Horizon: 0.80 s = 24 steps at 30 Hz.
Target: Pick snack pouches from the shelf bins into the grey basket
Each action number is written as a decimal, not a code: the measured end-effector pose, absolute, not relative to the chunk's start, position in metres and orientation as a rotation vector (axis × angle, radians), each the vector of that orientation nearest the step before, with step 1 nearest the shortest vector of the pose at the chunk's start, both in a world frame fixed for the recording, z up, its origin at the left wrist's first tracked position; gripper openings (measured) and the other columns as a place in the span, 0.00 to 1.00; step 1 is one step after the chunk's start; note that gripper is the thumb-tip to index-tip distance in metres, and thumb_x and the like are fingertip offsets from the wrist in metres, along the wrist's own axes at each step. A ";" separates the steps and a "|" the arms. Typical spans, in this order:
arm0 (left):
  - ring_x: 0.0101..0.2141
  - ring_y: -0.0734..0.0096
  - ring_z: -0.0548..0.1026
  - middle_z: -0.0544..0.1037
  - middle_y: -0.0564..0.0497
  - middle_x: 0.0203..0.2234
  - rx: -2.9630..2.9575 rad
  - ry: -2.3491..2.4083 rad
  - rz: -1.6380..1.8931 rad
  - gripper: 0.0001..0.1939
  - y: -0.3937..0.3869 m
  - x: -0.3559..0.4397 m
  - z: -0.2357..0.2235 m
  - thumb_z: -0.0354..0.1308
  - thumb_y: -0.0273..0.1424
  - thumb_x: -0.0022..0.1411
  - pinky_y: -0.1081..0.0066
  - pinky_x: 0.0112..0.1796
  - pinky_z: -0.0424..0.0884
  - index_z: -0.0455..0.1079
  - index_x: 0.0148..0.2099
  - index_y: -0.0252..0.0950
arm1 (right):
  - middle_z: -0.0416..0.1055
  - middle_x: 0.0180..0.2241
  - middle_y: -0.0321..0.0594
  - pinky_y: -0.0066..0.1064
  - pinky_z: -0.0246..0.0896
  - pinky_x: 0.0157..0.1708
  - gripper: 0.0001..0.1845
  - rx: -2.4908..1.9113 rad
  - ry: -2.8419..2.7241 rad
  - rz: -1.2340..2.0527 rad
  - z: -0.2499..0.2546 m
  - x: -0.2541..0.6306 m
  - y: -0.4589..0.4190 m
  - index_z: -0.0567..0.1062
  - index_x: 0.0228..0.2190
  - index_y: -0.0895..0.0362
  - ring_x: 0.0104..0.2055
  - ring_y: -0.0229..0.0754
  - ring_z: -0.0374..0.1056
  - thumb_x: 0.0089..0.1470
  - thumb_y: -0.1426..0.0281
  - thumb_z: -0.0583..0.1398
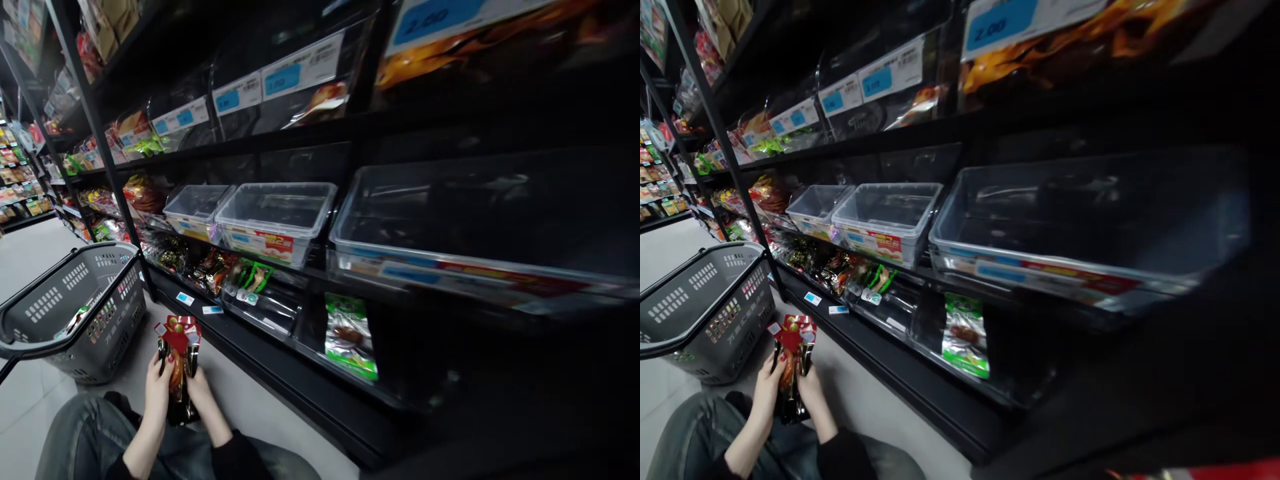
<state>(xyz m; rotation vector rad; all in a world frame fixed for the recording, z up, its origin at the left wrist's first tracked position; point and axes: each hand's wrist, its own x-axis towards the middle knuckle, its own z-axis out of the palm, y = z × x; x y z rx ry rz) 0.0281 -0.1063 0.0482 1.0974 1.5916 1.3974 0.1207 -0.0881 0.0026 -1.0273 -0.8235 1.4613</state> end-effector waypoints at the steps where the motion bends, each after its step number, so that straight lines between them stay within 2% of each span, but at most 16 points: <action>1: 0.51 0.54 0.63 0.71 0.43 0.43 1.106 1.602 1.395 0.14 -0.103 0.030 0.043 0.57 0.38 0.45 0.60 0.51 0.55 0.67 0.34 0.36 | 0.75 0.34 0.46 0.40 0.58 0.44 0.24 -1.003 -0.830 1.464 0.005 0.121 -0.089 0.75 0.32 0.60 0.43 0.54 0.67 0.30 0.59 0.66; 4: 0.54 0.53 0.58 0.66 0.39 0.46 1.089 1.676 1.379 0.21 -0.092 0.033 0.032 0.58 0.38 0.44 0.58 0.53 0.52 0.60 0.40 0.35 | 0.73 0.38 0.46 0.39 0.55 0.47 0.28 -0.920 -0.836 1.500 0.008 0.122 -0.092 0.74 0.37 0.59 0.47 0.52 0.64 0.34 0.56 0.64; 6: 0.54 0.52 0.58 0.64 0.35 0.48 1.051 1.704 1.340 0.25 -0.086 0.031 0.028 0.58 0.38 0.44 0.58 0.52 0.52 0.56 0.43 0.33 | 0.73 0.39 0.45 0.39 0.56 0.47 0.29 -0.858 -0.835 1.559 0.008 0.121 -0.094 0.73 0.37 0.60 0.46 0.51 0.65 0.35 0.54 0.62; 10: 0.47 0.52 0.68 0.73 0.38 0.39 1.004 1.654 1.222 0.24 -0.082 0.025 0.026 0.60 0.38 0.44 0.60 0.48 0.60 0.60 0.42 0.33 | 0.74 0.33 0.46 0.42 0.60 0.42 0.33 -0.778 -0.785 1.676 0.009 0.119 -0.100 0.74 0.33 0.61 0.42 0.51 0.68 0.40 0.46 0.53; 12: 0.45 0.51 0.70 0.74 0.39 0.37 0.990 1.636 1.202 0.24 -0.085 0.023 0.026 0.62 0.38 0.42 0.60 0.47 0.60 0.61 0.40 0.34 | 0.74 0.33 0.46 0.42 0.60 0.43 0.35 -0.739 -0.742 1.722 0.010 0.120 -0.103 0.73 0.35 0.61 0.42 0.51 0.68 0.41 0.44 0.50; 16: 0.45 0.46 0.69 0.76 0.41 0.32 0.950 1.610 1.213 0.21 -0.095 0.023 0.025 0.64 0.37 0.38 0.57 0.46 0.60 0.63 0.35 0.35 | 0.74 0.34 0.43 0.39 0.58 0.45 0.30 -0.806 -0.767 1.725 0.010 0.121 -0.106 0.71 0.39 0.59 0.40 0.48 0.69 0.36 0.53 0.62; 18: 0.41 0.45 0.72 0.76 0.43 0.26 0.899 1.574 1.203 0.20 -0.098 0.022 0.025 0.65 0.35 0.35 0.56 0.45 0.62 0.64 0.31 0.35 | 0.74 0.32 0.43 0.38 0.59 0.43 0.28 -0.891 -0.822 1.671 0.009 0.120 -0.106 0.71 0.38 0.60 0.38 0.48 0.70 0.35 0.57 0.64; 21: 0.35 0.49 0.75 0.77 0.45 0.23 0.797 1.472 1.175 0.19 -0.101 0.019 0.028 0.66 0.34 0.35 0.58 0.40 0.66 0.66 0.31 0.34 | 0.74 0.30 0.43 0.38 0.61 0.40 0.25 -0.969 -0.907 1.601 0.008 0.118 -0.105 0.73 0.34 0.62 0.36 0.48 0.69 0.38 0.55 0.61; 24: 0.33 0.55 0.76 0.78 0.45 0.24 0.695 1.384 1.147 0.18 -0.109 0.014 0.033 0.63 0.37 0.40 0.62 0.37 0.69 0.67 0.34 0.34 | 0.73 0.32 0.43 0.37 0.60 0.41 0.24 -0.996 -0.971 1.560 0.010 0.119 -0.105 0.74 0.32 0.60 0.40 0.50 0.67 0.36 0.55 0.63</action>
